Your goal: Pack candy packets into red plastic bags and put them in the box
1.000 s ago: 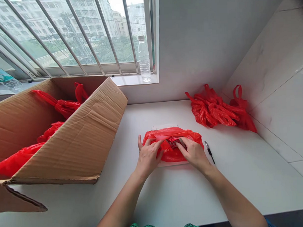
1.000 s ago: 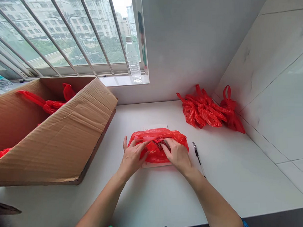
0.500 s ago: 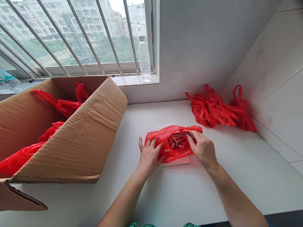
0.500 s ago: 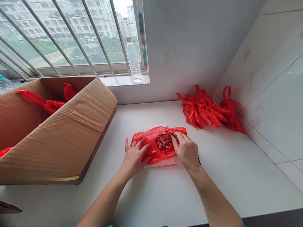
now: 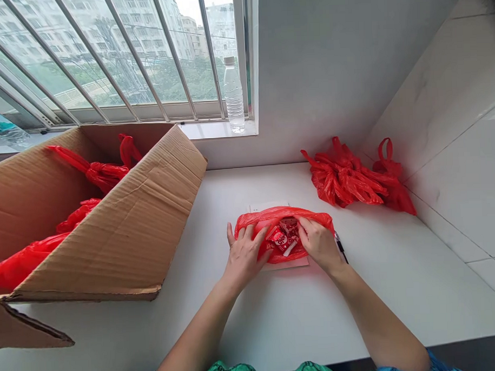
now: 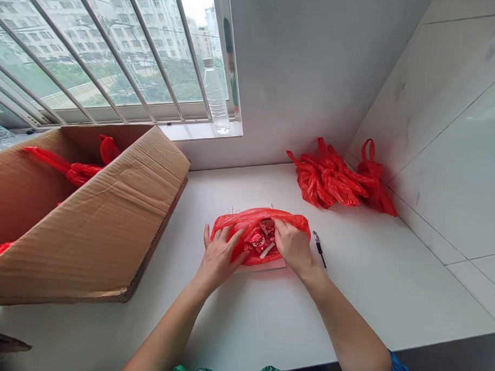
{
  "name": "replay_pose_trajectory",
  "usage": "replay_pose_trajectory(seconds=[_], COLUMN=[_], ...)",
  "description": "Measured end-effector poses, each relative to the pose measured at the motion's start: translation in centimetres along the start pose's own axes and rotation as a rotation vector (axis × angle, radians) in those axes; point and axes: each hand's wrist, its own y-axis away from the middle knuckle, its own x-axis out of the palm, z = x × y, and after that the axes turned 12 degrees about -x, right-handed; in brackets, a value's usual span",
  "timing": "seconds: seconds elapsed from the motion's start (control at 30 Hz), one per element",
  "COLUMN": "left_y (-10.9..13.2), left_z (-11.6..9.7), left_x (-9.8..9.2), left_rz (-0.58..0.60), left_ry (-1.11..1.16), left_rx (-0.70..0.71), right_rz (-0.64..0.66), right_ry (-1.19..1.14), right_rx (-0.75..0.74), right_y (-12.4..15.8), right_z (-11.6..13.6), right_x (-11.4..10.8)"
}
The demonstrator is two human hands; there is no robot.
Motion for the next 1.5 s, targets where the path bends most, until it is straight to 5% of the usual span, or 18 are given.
replay_pose_trajectory(seconds=[0.23,0.4,0.5,0.67,0.97,1.23,1.5], left_y=[0.2,0.0,0.0,0.1,-0.7,-0.5,-0.4], left_z=[0.1,-0.1,-0.5,-0.9,0.2,0.4,-0.2], left_x=[0.6,-0.1,-1.4,-2.6,-1.5,-2.1,-2.2], left_rz=[-0.019,-0.031,-0.072,-0.108,-0.118,-0.226,-0.181], left_ry=[-0.018,0.087,0.240,0.474,0.586,0.455,0.455], left_rx=[0.015,-0.003,0.011,0.064,-0.107,-0.046,0.006], right_rz=[0.058,-0.248,-0.389,-0.223,-0.062,0.043,0.041], right_ry=[0.169,-0.005,-0.354,-1.035,-1.472,-1.434,-1.350], right_rx=[-0.034,-0.109,0.016,0.303,0.423,0.382,0.398], right_y=[-0.1,0.2,0.3,0.3,0.1,0.1,0.1], right_z=[-0.5,0.9,2.1,3.6,3.5,3.7,4.0], right_x=[-0.3,-2.0,-2.7,-1.9,-1.4,-1.7,-1.1])
